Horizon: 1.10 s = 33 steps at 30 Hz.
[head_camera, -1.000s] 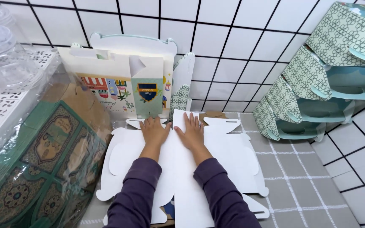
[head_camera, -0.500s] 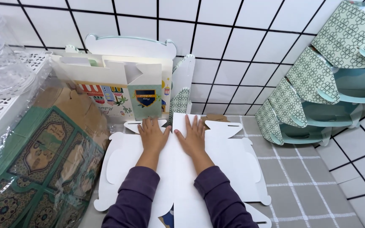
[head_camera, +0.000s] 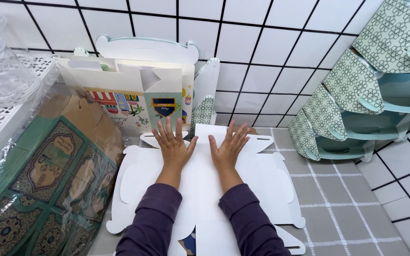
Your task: The person assembles a flat-pack cardboard box by folding the side flaps and tucking the tabs into slots to form the structure. They then place the completed box onto a stack of similar boxes on the right side of the table.
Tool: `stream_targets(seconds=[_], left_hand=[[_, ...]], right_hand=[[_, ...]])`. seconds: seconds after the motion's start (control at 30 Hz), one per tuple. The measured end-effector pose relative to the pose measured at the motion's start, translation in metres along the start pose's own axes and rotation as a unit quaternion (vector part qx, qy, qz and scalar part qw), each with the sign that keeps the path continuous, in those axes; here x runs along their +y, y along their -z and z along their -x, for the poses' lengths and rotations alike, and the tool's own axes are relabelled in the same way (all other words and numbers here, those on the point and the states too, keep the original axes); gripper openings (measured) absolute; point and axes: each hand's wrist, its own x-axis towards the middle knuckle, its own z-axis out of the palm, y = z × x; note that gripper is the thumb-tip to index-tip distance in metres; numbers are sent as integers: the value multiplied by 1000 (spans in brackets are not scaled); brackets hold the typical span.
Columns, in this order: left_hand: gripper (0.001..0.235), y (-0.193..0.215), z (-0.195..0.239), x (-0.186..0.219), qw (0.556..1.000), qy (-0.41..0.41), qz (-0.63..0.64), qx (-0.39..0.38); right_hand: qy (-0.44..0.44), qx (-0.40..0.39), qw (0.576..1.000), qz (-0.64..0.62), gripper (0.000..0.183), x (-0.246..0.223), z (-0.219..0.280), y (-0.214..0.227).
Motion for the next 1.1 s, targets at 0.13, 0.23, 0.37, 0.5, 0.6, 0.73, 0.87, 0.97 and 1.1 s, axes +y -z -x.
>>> stream_targets(seconds=[0.13,0.23,0.37,0.5,0.6,0.73,0.87,0.97,1.1], left_hand=[[98,-7,3,-1,1000,0,-17,-8],[103,-15,6,-4,999,1,-39,-15],[102,-18,7,-6,999,10,-36,-40],[100,-13,7,-5,998,29,-40,-47],[95,-10,2,-7,992,106,-25,-67],[92,10,-6,-4,976,200,13,-90],[96,19,-12,-4,961,252,13,-116],[98,26,-10,-10,952,276,5,-132],[93,25,-12,-14,941,289,1,-178]], right_hand=[[-21,38,999,-2,95,18,-4,-2],[-49,68,996,20,98,29,-6,-4],[-88,77,993,25,99,28,-7,-5],[-97,52,993,31,93,24,-4,-2],[-138,26,990,23,86,28,-5,-1],[-197,-35,980,24,79,27,-7,9],[-247,-68,966,27,73,36,-14,21],[-268,-82,959,50,70,58,-14,24],[-258,-115,954,101,64,74,-16,40]])
